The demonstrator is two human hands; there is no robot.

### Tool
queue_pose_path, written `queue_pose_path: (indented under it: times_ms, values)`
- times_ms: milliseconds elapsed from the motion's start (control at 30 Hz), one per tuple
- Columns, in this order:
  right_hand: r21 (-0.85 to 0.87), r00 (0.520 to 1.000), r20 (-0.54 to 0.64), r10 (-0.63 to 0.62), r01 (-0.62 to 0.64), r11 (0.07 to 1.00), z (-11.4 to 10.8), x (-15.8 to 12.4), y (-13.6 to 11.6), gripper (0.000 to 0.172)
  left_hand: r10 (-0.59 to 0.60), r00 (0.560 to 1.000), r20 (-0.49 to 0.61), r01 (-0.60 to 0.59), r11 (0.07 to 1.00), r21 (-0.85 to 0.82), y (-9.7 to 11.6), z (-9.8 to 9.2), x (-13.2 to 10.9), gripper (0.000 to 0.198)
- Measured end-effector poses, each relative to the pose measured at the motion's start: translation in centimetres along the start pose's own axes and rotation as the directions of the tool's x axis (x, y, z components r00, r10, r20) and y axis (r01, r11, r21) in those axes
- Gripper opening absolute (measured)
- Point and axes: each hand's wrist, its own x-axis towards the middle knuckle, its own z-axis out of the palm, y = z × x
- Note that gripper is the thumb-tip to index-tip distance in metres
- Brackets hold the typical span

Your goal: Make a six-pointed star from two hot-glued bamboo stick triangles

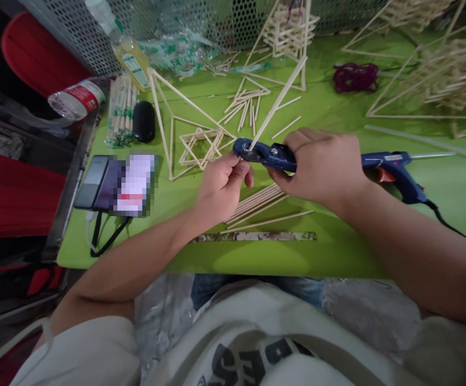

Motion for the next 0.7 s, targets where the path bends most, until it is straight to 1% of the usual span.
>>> queue_pose_path:
  times_ms: [167, 367, 467, 567, 700]
  values:
    - [-0.003, 1.000, -0.006, -0.006, 0.006, 1.000, -0.2, -0.1, 0.0, 0.036, -0.019, 0.999, 0.031, 0.019, 1.000, 0.002, 0.8, -0.4, 0.1, 0.054]
    - [0.011, 1.000, 0.008, -0.004, 0.004, 1.000, -0.5, -0.1, -0.2, 0.035, -0.036, 0.999, 0.024, 0.036, 0.999, -0.008, 1.4, -0.5, 0.2, 0.054]
    - [-0.002, 1.000, 0.012, 0.011, -0.011, 1.000, -0.4, -0.1, -0.4, 0.035, -0.070, 0.997, 0.019, 0.070, 0.998, 0.006, 1.6, -0.6, 0.2, 0.055]
    - [-0.020, 1.000, 0.000, -0.003, 0.003, 1.000, -0.1, -0.1, -0.5, 0.035, -0.110, 0.994, 0.021, 0.110, 0.994, 0.007, 2.0, -0.8, 0.3, 0.054]
    - [-0.065, 1.000, -0.010, -0.012, 0.012, 0.998, 0.2, 0.1, -0.5, 0.042, -0.150, 0.988, 0.044, 0.150, 0.989, 0.005, 2.3, -1.0, 0.4, 0.052]
